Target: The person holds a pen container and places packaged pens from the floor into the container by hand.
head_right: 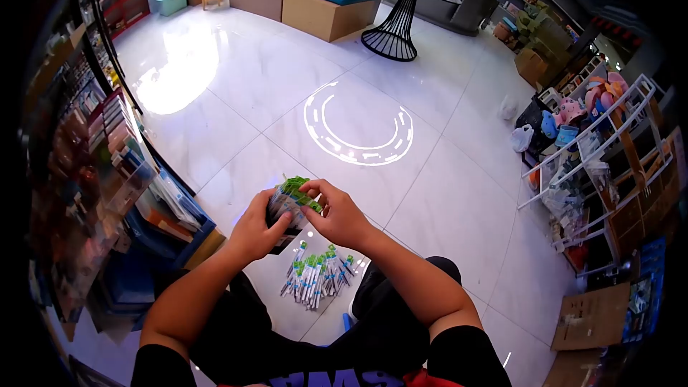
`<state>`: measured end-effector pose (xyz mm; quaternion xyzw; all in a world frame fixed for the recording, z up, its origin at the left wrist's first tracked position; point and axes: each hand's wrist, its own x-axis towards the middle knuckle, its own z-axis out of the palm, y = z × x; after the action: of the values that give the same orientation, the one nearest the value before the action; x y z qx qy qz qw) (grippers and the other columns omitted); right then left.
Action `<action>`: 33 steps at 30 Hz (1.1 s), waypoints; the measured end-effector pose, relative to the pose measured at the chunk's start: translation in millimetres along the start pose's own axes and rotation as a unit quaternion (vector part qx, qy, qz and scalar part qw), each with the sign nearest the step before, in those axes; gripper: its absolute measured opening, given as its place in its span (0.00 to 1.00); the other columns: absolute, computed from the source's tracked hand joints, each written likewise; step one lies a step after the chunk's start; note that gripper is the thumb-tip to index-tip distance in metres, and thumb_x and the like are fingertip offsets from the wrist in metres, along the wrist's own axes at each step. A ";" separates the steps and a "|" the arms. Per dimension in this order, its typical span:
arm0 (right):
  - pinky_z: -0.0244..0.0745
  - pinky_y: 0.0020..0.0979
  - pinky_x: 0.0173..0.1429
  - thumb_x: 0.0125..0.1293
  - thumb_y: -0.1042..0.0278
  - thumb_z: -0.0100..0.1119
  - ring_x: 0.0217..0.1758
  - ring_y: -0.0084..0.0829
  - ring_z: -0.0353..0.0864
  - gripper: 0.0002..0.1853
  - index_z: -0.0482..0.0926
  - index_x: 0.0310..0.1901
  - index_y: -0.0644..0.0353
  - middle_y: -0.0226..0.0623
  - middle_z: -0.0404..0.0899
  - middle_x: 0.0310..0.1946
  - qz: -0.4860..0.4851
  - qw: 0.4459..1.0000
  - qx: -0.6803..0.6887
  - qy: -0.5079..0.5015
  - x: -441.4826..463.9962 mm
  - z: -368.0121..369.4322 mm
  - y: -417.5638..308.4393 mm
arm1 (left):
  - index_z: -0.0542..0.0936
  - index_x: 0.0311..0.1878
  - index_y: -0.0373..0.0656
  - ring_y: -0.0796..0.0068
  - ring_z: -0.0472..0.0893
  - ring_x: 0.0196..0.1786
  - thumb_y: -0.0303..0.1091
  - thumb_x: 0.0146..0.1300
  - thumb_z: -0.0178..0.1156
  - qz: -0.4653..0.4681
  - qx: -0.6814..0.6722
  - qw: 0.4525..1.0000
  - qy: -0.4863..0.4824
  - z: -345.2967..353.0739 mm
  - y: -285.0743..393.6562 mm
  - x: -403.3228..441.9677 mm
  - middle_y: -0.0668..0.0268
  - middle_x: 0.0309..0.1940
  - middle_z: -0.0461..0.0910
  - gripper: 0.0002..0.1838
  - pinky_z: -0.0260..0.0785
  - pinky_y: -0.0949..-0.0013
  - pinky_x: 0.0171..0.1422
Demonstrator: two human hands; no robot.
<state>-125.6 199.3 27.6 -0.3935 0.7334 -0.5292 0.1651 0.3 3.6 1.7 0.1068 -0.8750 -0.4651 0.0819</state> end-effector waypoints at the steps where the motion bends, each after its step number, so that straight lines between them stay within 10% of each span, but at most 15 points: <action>1: 0.72 0.26 0.34 0.71 0.74 0.69 0.29 0.18 0.73 0.19 0.76 0.60 0.61 0.34 0.82 0.42 0.009 1.000 0.010 -0.002 -1.6 0.7 -1.0 | 0.70 0.73 0.38 0.46 0.80 0.68 0.53 0.73 0.64 -0.002 0.004 1.000 0.001 0.8 -0.2 -2.3 0.47 0.66 0.77 0.35 0.73 0.53 0.71; 9: 0.72 0.25 0.31 0.71 0.72 0.71 0.27 0.15 0.73 0.11 0.80 0.51 0.60 0.29 0.80 0.32 0.010 0.999 -0.037 -0.028 -0.5 -5.5 -4.1 | 0.71 0.72 0.37 0.45 0.79 0.68 0.52 0.72 0.65 0.002 0.001 1.000 0.007 0.5 1.3 0.9 0.48 0.66 0.77 0.36 0.73 0.53 0.71; 15: 0.76 0.27 0.36 0.71 0.71 0.70 0.33 0.21 0.79 0.13 0.82 0.53 0.61 0.35 0.86 0.43 0.021 0.999 -0.035 -0.011 -1.5 -4.3 -6.5 | 0.71 0.72 0.37 0.45 0.80 0.67 0.52 0.71 0.66 0.014 0.017 1.000 0.020 4.9 -8.4 2.3 0.48 0.66 0.78 0.35 0.74 0.52 0.70; 24: 0.71 0.25 0.32 0.71 0.71 0.71 0.26 0.16 0.75 0.11 0.82 0.51 0.62 0.29 0.80 0.27 0.032 0.998 -0.040 -0.028 -1.6 -5.5 11.2 | 0.72 0.72 0.38 0.45 0.80 0.67 0.52 0.70 0.66 -0.001 0.014 1.000 0.008 0.6 -1.8 0.0 0.48 0.66 0.77 0.35 0.74 0.52 0.70; 33: 0.77 0.26 0.36 0.70 0.74 0.73 0.31 0.22 0.82 0.06 0.88 0.45 0.62 0.34 0.88 0.36 -0.075 0.993 -0.058 0.069 3.7 -7.1 3.2 | 0.73 0.70 0.37 0.44 0.82 0.64 0.53 0.71 0.66 0.021 0.000 0.999 0.038 -6.1 5.5 7.6 0.44 0.61 0.81 0.35 0.74 0.52 0.68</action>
<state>-133.9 201.4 28.0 -0.4186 0.7411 -0.5225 0.0506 -6.1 -0.3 10.0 0.1062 -0.8734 -0.4584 0.1253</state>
